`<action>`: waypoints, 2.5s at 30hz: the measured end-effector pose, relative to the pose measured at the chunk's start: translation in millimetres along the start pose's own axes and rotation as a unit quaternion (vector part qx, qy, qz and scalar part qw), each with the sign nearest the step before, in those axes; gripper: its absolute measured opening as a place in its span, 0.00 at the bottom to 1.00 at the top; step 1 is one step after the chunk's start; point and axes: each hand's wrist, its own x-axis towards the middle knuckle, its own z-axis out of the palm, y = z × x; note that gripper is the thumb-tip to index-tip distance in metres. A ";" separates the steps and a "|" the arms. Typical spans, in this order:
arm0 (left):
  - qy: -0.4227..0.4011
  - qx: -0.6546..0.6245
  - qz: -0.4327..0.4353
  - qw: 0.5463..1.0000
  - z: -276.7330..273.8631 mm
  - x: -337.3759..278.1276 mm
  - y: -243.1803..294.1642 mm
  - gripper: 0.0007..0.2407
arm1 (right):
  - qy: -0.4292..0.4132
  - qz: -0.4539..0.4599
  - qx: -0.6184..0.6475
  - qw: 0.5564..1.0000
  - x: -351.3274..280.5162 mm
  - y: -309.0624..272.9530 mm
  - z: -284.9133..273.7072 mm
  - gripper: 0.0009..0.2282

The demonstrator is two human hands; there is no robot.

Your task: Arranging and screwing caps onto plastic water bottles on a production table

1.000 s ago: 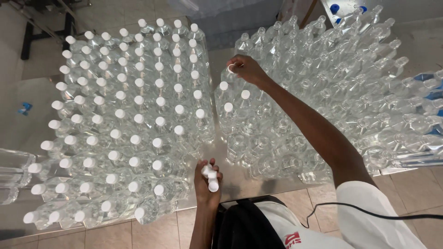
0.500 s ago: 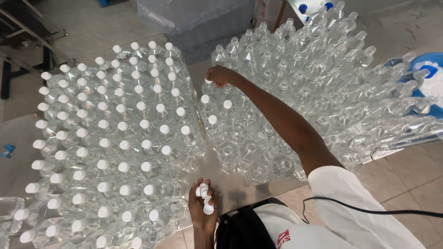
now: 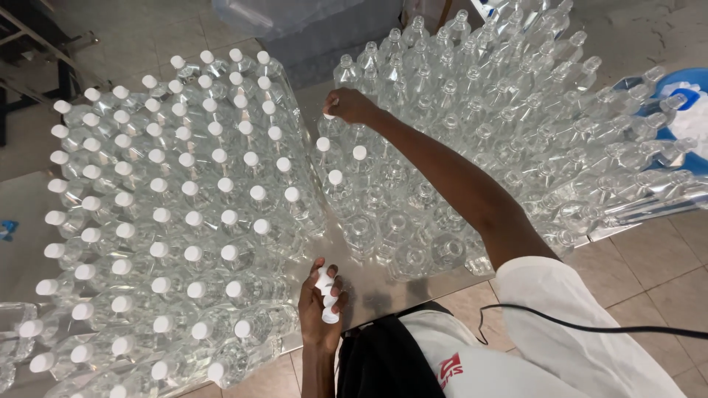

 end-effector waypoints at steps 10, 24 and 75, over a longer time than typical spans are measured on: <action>-0.097 -0.013 -0.001 0.995 -8.8 19.0 -9.4 0.12 | -0.324 -0.187 0.052 0.926 -280.1 -199.9 4.9 0.27; -0.011 0.081 -0.031 0.996 15.2 27.9 -7.4 0.10 | 0.033 -0.159 -0.083 0.983 -188.4 -55.6 -53.8 0.23; 0.158 0.115 0.044 0.980 32.0 -21.9 -58.8 0.16 | -0.147 0.129 0.172 0.965 -111.3 -43.5 -74.3 0.07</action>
